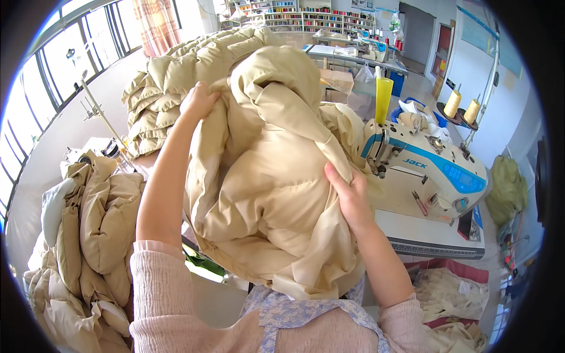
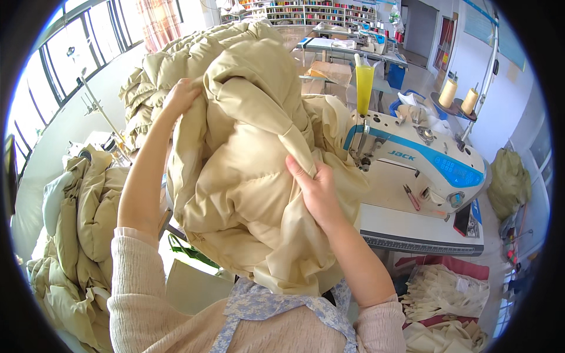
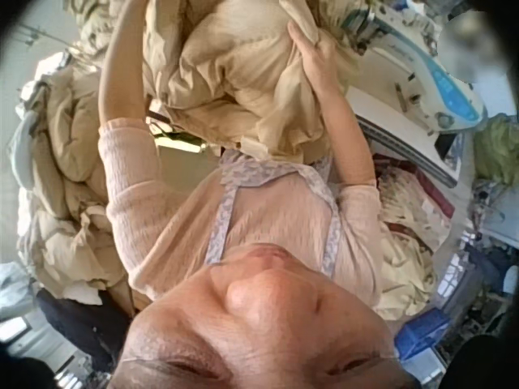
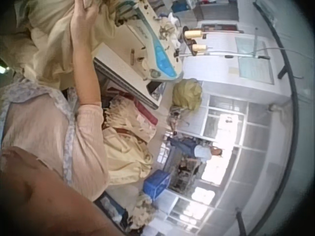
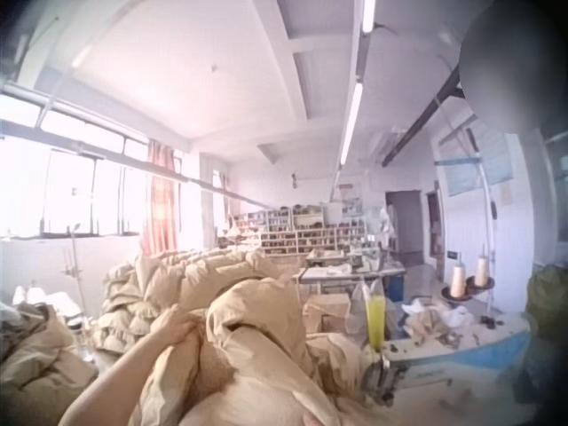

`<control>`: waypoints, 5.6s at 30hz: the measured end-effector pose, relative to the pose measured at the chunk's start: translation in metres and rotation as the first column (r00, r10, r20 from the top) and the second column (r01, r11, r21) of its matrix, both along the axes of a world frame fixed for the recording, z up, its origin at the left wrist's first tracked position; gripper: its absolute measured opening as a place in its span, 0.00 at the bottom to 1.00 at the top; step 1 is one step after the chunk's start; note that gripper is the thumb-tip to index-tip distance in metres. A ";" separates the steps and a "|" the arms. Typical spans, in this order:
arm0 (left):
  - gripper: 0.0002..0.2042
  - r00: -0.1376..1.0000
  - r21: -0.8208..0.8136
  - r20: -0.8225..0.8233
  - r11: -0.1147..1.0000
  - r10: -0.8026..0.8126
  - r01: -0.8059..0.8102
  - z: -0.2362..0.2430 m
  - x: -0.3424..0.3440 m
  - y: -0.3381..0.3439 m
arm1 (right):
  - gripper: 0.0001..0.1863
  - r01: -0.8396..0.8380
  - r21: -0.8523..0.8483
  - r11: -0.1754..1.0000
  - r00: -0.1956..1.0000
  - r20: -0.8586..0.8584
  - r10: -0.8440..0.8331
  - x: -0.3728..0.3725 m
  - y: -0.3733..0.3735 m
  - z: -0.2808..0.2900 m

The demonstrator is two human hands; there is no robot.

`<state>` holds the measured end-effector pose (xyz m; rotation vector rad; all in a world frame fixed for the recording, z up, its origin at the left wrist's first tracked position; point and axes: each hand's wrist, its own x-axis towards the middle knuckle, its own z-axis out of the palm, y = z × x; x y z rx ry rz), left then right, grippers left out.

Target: The person sews a beige puffer jacket on a sewing machine, then turns it inside out and zips the front zipper. The jacket is smoothed and placed on a stack of similar jackets.

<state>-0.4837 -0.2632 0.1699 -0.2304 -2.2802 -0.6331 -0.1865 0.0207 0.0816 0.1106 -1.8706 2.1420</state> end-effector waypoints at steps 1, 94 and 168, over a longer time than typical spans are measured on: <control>0.15 0.962 -0.088 -0.272 0.994 0.039 -0.065 -0.005 0.022 0.010 | 0.23 0.009 -0.097 0.995 0.999 0.039 -0.005 -0.007 0.005 -0.002; 0.15 0.764 0.260 -0.107 0.724 -0.637 0.639 -0.057 0.251 0.145 | 0.10 0.058 -0.009 0.998 0.957 -0.284 -0.059 -0.024 0.020 0.023; 0.40 0.851 -0.223 0.495 0.920 -0.177 0.321 -0.053 0.158 0.014 | 0.20 -0.779 0.621 -0.082 0.472 0.668 0.576 0.038 -0.053 -0.139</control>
